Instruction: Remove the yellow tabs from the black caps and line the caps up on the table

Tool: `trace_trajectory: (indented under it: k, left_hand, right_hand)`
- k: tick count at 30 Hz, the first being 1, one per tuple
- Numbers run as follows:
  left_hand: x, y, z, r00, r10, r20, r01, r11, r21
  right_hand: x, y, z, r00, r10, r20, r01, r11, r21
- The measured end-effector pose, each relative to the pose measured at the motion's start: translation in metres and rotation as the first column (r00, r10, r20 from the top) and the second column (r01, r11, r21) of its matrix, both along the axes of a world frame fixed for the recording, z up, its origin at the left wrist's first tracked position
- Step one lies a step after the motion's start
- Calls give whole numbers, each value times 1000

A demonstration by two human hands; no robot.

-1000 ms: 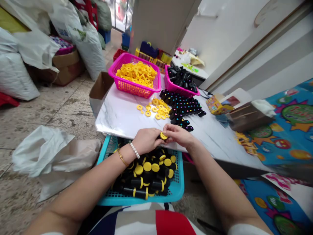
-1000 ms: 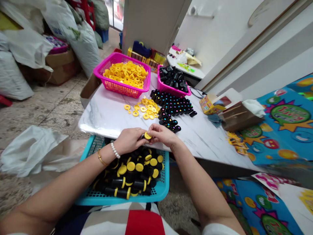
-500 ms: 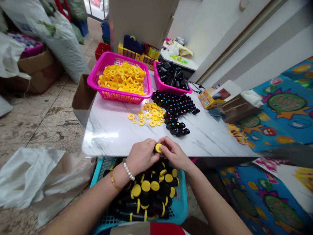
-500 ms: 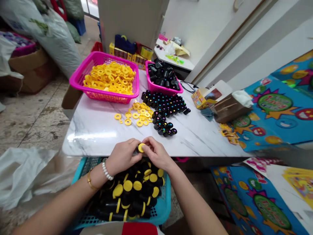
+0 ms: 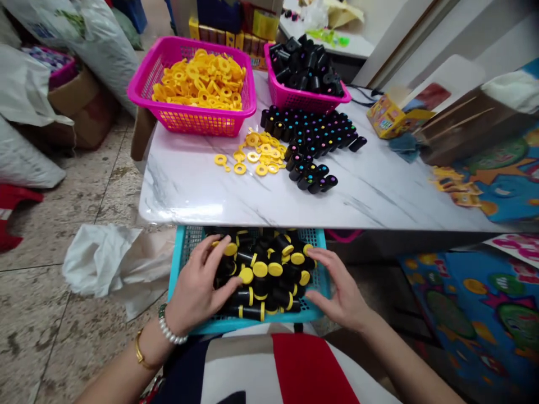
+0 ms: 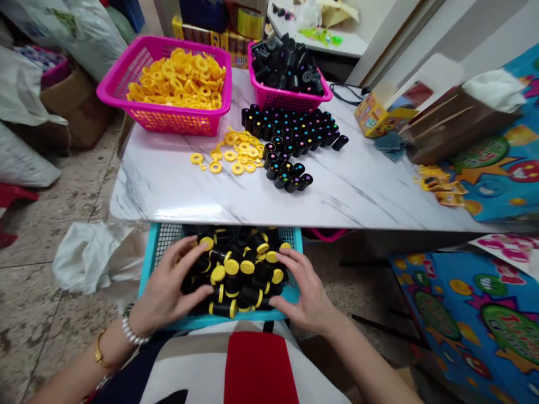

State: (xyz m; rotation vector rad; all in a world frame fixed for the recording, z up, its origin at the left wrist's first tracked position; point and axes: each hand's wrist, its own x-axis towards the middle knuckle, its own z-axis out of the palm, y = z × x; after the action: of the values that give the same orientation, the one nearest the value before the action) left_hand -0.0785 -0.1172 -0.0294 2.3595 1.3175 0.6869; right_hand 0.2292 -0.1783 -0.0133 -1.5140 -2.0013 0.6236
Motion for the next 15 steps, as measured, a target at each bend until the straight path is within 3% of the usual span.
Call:
trace_trajectory:
  k: [4, 6, 10, 15]
  left_hand:
    - [11, -16, 1, 931, -347, -116, 349, 937, -4]
    - [18, -15, 1, 894, -409, -183, 412, 911, -23]
    - [25, 6, 2, 904, -351, -245, 365, 931, 14]
    - [23, 42, 3, 930, -187, -317, 223, 972, 79]
  right_hand:
    - [-13, -9, -11, 956, 193, 219, -195, 981, -12]
    - [-30, -3, -17, 933, 196, 301, -210, 978, 16]
    - [-55, 28, -20, 932, 68, 356, -113, 988, 106]
    - [-55, 59, -15, 917, -23, 398, -24, 993, 112]
